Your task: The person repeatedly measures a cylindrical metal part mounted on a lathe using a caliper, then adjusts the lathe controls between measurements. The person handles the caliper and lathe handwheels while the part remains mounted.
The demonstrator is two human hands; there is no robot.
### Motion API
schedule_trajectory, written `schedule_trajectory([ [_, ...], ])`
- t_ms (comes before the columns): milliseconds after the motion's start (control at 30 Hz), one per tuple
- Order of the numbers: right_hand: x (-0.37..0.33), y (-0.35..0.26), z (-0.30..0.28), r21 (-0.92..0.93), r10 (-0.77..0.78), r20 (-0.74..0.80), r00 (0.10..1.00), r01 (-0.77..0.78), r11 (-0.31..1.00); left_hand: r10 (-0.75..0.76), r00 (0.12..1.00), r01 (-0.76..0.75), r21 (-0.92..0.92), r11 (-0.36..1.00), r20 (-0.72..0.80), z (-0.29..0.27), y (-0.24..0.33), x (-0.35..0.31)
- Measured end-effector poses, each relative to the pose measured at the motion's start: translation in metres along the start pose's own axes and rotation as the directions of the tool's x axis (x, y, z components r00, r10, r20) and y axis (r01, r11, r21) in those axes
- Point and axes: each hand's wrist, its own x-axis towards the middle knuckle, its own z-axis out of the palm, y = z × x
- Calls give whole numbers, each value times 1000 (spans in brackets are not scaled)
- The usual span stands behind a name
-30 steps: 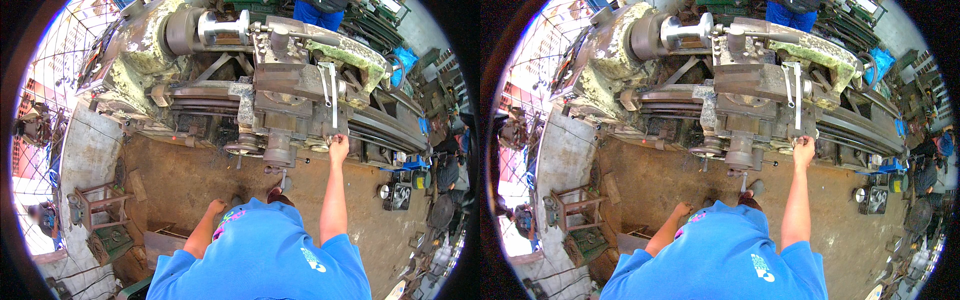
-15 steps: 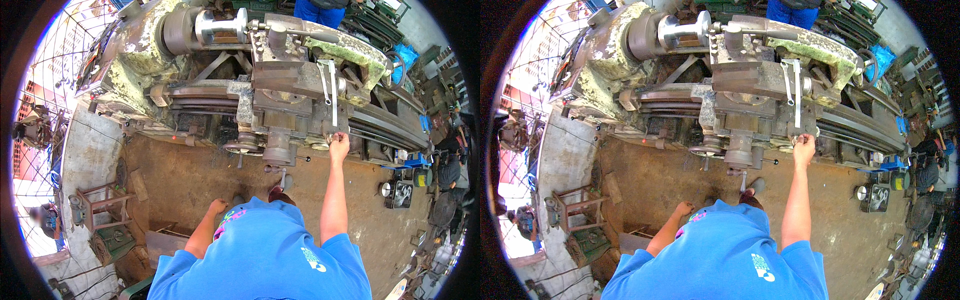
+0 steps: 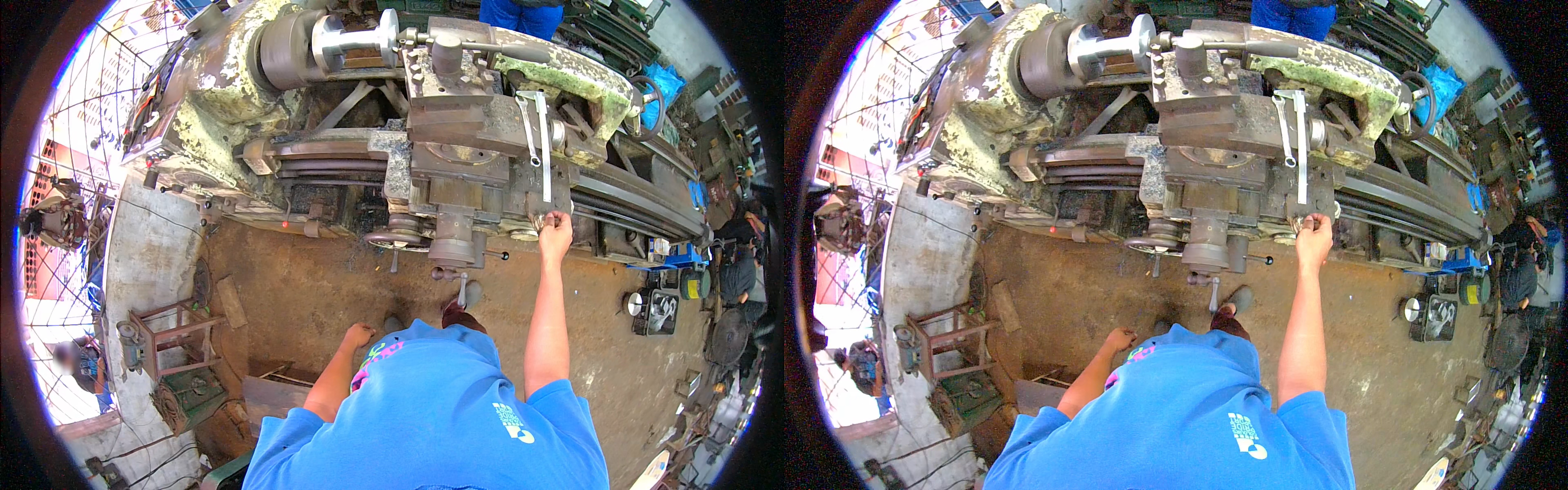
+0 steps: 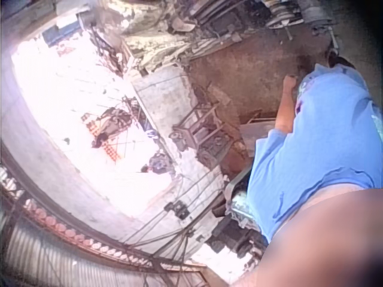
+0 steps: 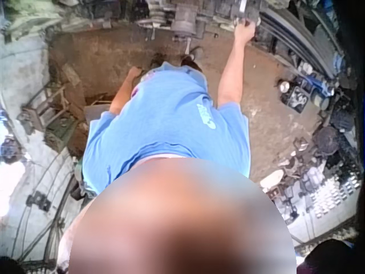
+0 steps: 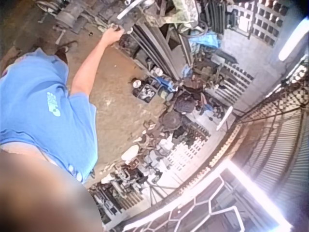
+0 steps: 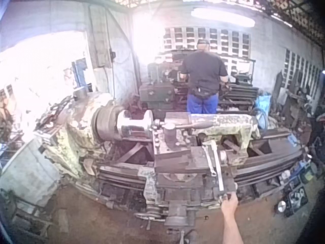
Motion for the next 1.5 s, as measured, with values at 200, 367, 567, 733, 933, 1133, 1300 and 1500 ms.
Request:
schedule_trajectory([
  [200,3,6,3,29,-8,1,1000,8,1000,-35,999,35,-13,999,6,1,2,1],
  [367,4,9,4,44,-29,-3,1000,29,999,-23,1000,23,22,999,-2,-1,6,-1],
  [567,6,11,5,40,-22,0,1000,22,999,-31,999,31,3,1000,19,-6,14,-7],
  [733,4,10,5,49,-25,-8,1000,25,998,-80,997,79,39,996,23,-8,16,-8],
  [933,2,3,3,48,-23,-8,1000,23,999,-54,998,52,67,996,37,-8,14,0],
  [1133,4,9,4,82,-36,0,999,36,996,-70,997,68,56,996,35,-6,20,-1],
  [1300,11,28,13,281,7,20,1000,-12,960,33,999,-34,-45,998,-15,1,22,-4],
  [1500,1,102,12,792,539,513,668,-611,3,37,996,-44,-83,996,-80,1,35,-10],
])
